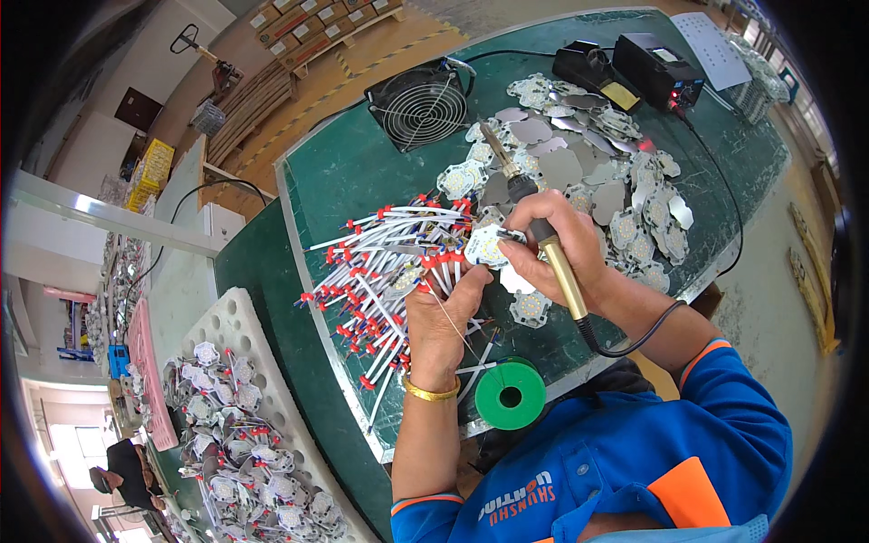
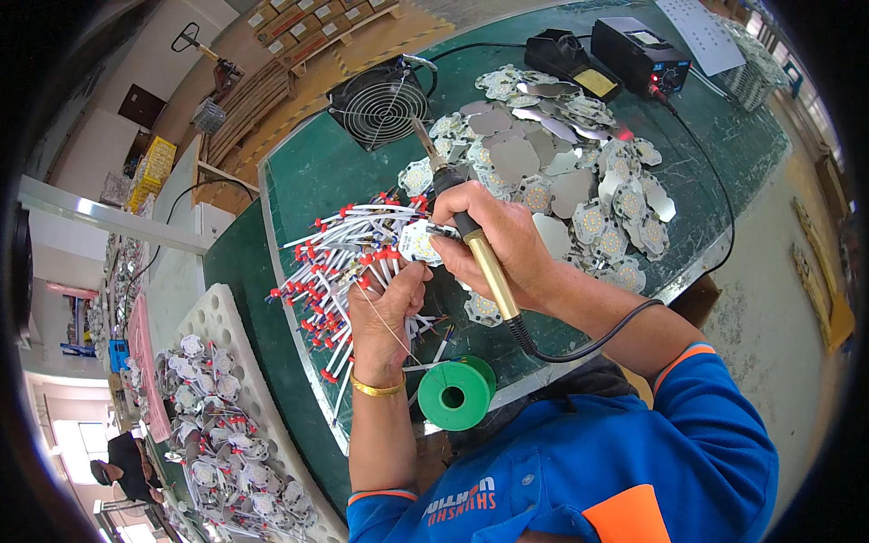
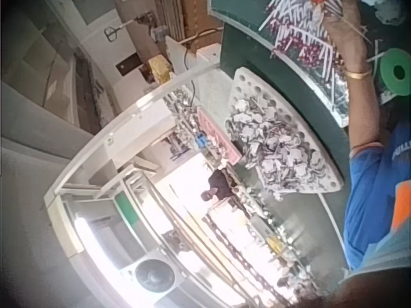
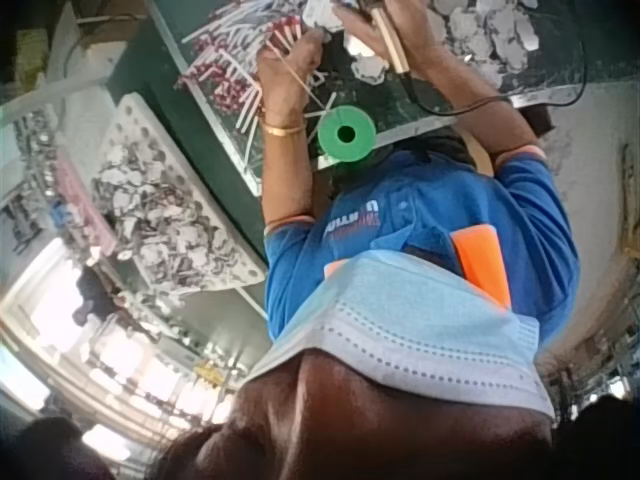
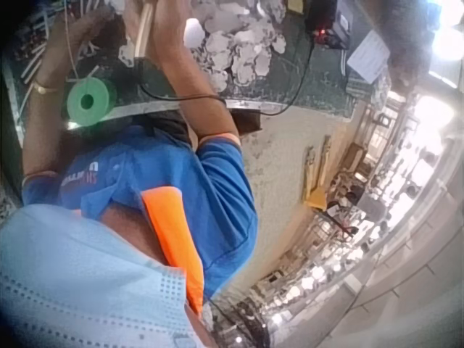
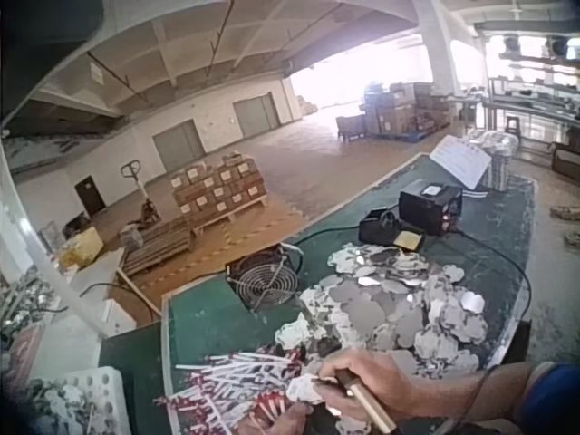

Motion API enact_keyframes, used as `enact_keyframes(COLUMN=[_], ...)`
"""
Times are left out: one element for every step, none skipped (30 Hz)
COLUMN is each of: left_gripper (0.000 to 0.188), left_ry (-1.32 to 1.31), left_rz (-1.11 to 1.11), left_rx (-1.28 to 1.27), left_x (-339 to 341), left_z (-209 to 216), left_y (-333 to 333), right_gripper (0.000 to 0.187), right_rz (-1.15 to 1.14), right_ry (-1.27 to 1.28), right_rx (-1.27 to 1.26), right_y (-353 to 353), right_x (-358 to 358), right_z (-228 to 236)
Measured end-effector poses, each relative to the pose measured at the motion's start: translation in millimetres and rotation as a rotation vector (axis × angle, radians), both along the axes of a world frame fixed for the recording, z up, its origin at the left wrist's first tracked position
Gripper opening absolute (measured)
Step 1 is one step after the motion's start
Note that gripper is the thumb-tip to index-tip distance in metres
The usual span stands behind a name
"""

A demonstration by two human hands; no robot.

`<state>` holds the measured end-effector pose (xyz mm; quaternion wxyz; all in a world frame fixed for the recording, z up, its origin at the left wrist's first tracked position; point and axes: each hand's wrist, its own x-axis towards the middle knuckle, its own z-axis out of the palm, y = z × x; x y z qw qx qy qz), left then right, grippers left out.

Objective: The person shifts a tray of circuit boards aside, then solders wires onto LED circuit boards using a soldering iron and solder wire.

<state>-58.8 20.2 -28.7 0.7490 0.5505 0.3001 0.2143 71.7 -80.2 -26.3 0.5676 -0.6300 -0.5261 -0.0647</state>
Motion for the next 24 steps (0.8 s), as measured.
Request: enact_keyframes(left_gripper=[0.008,0.008,0.009,0.009,0.009,0.009,0.009,0.009,0.008,0.007,0.007,0.006,0.005,0.005,0.005,0.006,0.006,0.006,0.006,0.005,0.007,0.009,0.009,0.009], left_ry=[0.006,0.005,-0.012,-0.03,-0.03,-0.006,0.02,0.02,-0.017,-0.055,-0.057,-0.099,-0.144,-0.179,-0.185,-0.216,-0.248,-0.251,-0.256,-0.241,-0.225,-0.206,-0.209,-0.212], left_rz=[0.009,0.011,0.011,0.01,0.011,0.004,-0.003,-0.001,0.023,0.051,0.058,0.087,0.123,0.185,0.201,0.213,0.224,0.236,0.248,0.263,0.278,0.291,0.294,0.281], left_rx=[0.02,0.021,0.05,0.078,0.079,0.099,0.12,0.121,0.107,0.094,0.097,0.029,-0.036,-0.075,-0.066,-0.084,-0.101,-0.093,-0.086,-0.053,-0.02,-0.026,-0.027,-0.03], left_x=[0,0,0,0,0,0,0,0,0,0,-1,-3,-5,-5,-7,-10,-13,-16,-18,-19,-20,-20,-21,-22], left_z=[0,-1,-3,-4,-6,-6,-7,-6,-5,-4,-2,1,4,6,9,11,14,15,18,20,23,27,28,28], left_y=[0,-1,-1,0,0,1,2,1,1,1,3,7,11,14,16,18,20,19,18,18,17,16,15,15], right_gripper=[0.029,0.03,0.03,0.03,0.03,0.03,0.03,0.03,0.031,0.031,0.032,0.033,0.033,0.033,0.033,0.032,0.034,0.033,0.034,0.034,0.03,0.028,0.028,0.025], right_rz=[0.002,0.0,-0.001,-0.001,-0.005,-0.01,-0.008,-0.002,0.005,0.011,0.028,0.045,0.061,0.096,0.13,0.162,0.214,0.236,0.256,0.267,0.313,0.351,0.355,0.369], right_ry=[-0.001,0.008,0.017,0.016,0.011,0.005,0.005,0.033,0.061,0.059,0.055,0.051,0.048,-0.047,-0.142,-0.16,-0.234,-0.245,-0.255,-0.257,-0.271,-0.286,-0.289,-0.271], right_rx=[0.001,-0.001,-0.004,-0.004,0.003,0.01,0.011,0.007,0.004,0.006,0.057,0.109,0.115,0.147,0.18,0.236,0.184,0.244,0.3,0.306,0.32,0.328,0.328,0.314], right_y=[0,0,0,0,1,1,1,1,1,1,2,3,2,-2,-6,-8,-12,-10,-10,-10,-10,-12,-13,-15], right_x=[0,-1,-1,-1,-1,0,-1,-2,-3,-4,-4,-4,-2,2,6,6,10,8,6,6,5,5,4,3], right_z=[0,0,0,0,-1,-1,-1,0,0,0,-1,0,1,3,3,4,13,15,17,18,18,20,22,25])
